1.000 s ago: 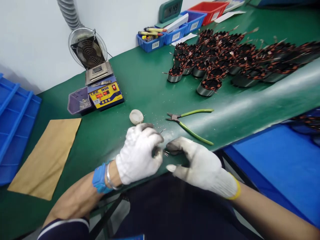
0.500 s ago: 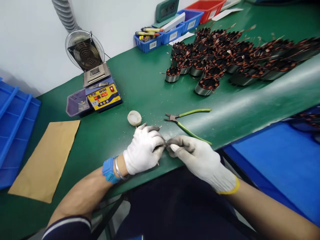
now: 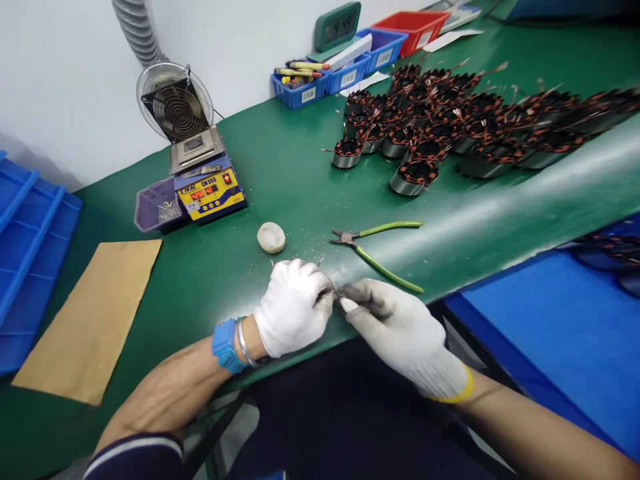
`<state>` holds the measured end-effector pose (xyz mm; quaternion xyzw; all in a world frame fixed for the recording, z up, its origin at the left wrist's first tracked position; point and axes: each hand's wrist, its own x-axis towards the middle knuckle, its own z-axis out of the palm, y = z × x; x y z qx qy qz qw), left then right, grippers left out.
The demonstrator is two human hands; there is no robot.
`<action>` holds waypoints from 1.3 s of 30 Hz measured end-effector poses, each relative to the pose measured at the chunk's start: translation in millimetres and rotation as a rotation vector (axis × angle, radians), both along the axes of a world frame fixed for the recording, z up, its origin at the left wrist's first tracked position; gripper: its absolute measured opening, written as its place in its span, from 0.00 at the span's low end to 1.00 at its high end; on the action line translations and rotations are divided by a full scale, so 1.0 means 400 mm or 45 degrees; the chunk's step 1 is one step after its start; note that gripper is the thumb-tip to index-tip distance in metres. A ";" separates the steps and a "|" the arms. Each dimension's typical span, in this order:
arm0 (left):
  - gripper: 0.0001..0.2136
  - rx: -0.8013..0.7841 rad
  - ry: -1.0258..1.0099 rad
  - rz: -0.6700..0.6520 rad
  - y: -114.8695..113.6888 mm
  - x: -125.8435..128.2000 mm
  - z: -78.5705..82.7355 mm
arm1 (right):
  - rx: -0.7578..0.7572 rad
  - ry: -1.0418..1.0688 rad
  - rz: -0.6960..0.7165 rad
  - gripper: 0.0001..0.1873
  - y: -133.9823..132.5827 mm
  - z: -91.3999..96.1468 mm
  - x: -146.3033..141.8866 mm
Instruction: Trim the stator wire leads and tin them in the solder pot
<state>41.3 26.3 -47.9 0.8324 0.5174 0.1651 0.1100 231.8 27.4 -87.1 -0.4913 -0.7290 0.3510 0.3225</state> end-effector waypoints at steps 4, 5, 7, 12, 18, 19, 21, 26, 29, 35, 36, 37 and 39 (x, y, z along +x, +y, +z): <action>0.07 -0.014 0.004 -0.018 -0.001 -0.001 0.001 | 0.918 -0.252 0.294 0.10 0.024 -0.001 0.038; 0.07 -0.004 -0.005 -0.020 -0.001 -0.001 0.000 | 1.073 -0.320 0.355 0.11 0.034 0.002 0.043; 0.07 0.022 -0.026 -0.024 0.000 -0.003 -0.001 | 1.185 -0.444 0.431 0.13 0.052 0.009 0.042; 0.07 0.044 -0.016 -0.052 0.000 -0.007 -0.004 | 0.247 -0.311 0.378 0.11 0.064 0.035 0.006; 0.07 0.069 -0.035 -0.067 -0.006 -0.008 -0.013 | -0.282 -0.179 0.380 0.09 0.064 0.055 0.010; 0.07 0.077 -0.048 -0.067 -0.007 -0.007 -0.014 | -0.007 -0.305 0.383 0.09 0.066 0.053 0.019; 0.07 0.098 -0.074 -0.070 -0.009 -0.006 -0.016 | 0.544 -0.495 0.456 0.10 0.069 0.044 0.036; 0.08 0.104 -0.051 -0.075 -0.009 -0.005 -0.009 | 0.369 -0.366 0.462 0.12 0.055 0.032 0.019; 0.07 0.082 -0.020 -0.077 -0.009 -0.005 -0.006 | -0.316 -0.106 0.370 0.13 0.044 0.038 -0.003; 0.08 0.107 -0.016 -0.102 -0.008 -0.007 -0.016 | 0.635 -0.441 0.483 0.12 0.068 0.037 0.034; 0.08 0.114 -0.016 -0.106 -0.008 -0.007 -0.016 | 0.736 -0.450 0.557 0.13 0.073 0.036 0.037; 0.08 0.115 -0.018 -0.100 -0.008 -0.007 -0.016 | 0.719 -0.434 0.588 0.13 0.075 0.037 0.036; 0.08 0.116 -0.026 -0.082 -0.008 -0.007 -0.014 | 0.361 -0.308 0.507 0.11 0.073 0.042 0.022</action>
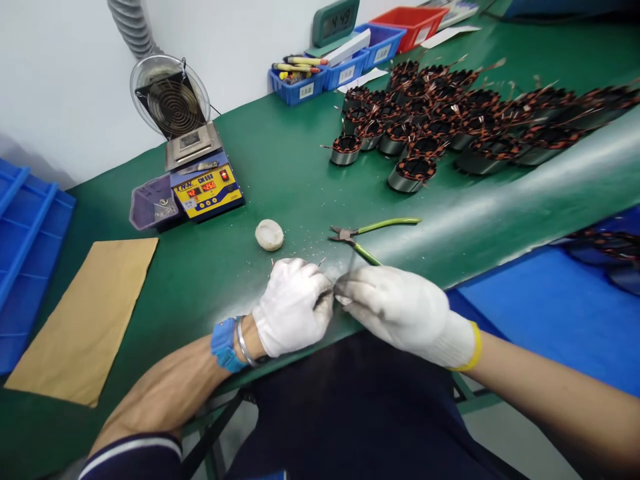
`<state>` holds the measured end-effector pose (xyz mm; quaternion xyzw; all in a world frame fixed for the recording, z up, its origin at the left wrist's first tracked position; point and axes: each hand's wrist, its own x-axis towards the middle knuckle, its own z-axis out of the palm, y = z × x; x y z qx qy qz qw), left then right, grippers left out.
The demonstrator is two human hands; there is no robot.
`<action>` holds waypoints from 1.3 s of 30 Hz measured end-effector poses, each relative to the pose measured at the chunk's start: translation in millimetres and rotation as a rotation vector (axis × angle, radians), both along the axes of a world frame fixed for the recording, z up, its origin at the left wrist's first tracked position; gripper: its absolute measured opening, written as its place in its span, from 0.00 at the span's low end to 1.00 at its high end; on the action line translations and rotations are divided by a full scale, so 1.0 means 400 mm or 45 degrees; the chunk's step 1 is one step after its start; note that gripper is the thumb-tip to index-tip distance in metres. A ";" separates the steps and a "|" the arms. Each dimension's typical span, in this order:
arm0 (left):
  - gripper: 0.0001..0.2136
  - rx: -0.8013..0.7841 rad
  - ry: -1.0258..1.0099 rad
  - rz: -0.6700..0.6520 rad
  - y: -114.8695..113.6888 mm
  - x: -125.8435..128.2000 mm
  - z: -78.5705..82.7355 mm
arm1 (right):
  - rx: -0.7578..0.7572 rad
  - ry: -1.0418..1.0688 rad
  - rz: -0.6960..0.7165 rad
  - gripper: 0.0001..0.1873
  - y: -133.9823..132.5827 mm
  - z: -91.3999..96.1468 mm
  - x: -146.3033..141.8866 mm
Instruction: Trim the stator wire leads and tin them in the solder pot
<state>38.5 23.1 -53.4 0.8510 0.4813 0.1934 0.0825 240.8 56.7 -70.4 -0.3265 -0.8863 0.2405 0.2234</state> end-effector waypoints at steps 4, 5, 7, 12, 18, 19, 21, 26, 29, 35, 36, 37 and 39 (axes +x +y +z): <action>0.08 0.013 -0.025 -0.009 -0.002 0.001 0.004 | -0.969 0.174 -0.224 0.11 -0.015 0.009 -0.031; 0.08 0.015 -0.030 -0.014 -0.002 0.001 0.004 | -0.940 0.148 -0.231 0.11 -0.016 0.009 -0.030; 0.08 0.019 -0.042 -0.014 -0.003 0.002 0.003 | -0.488 0.025 -0.193 0.10 -0.012 0.004 -0.013; 0.08 0.014 -0.050 -0.020 -0.001 0.005 -0.002 | 0.566 -0.142 0.232 0.15 0.009 -0.012 0.032; 0.08 0.032 -0.019 -0.011 -0.004 0.004 0.000 | -0.642 -0.088 -0.109 0.18 -0.014 0.007 -0.012; 0.08 0.027 -0.015 -0.013 -0.004 0.004 0.001 | -0.709 -0.084 -0.126 0.17 -0.016 0.009 -0.014; 0.08 0.018 -0.013 -0.017 -0.004 0.003 0.003 | -0.421 -0.111 -0.112 0.14 -0.011 0.010 -0.006; 0.08 -0.011 -0.015 -0.030 -0.003 0.003 0.006 | 0.682 -0.200 0.285 0.15 0.015 0.001 0.038; 0.07 -0.018 -0.015 -0.019 -0.003 0.004 0.006 | 0.468 -0.138 0.192 0.12 0.007 -0.001 0.026; 0.08 -0.026 0.029 -0.015 -0.004 0.004 0.011 | -0.861 0.060 -0.186 0.11 -0.023 0.004 -0.021; 0.08 -0.029 0.025 -0.015 -0.003 0.004 0.011 | -0.731 0.018 -0.204 0.11 -0.021 0.005 -0.017; 0.08 -0.029 0.022 -0.017 -0.003 0.003 0.010 | -0.494 -0.039 -0.203 0.10 -0.017 0.006 -0.009; 0.08 -0.019 0.022 -0.027 -0.002 0.002 0.009 | 0.104 -0.147 -0.108 0.11 -0.006 0.008 0.010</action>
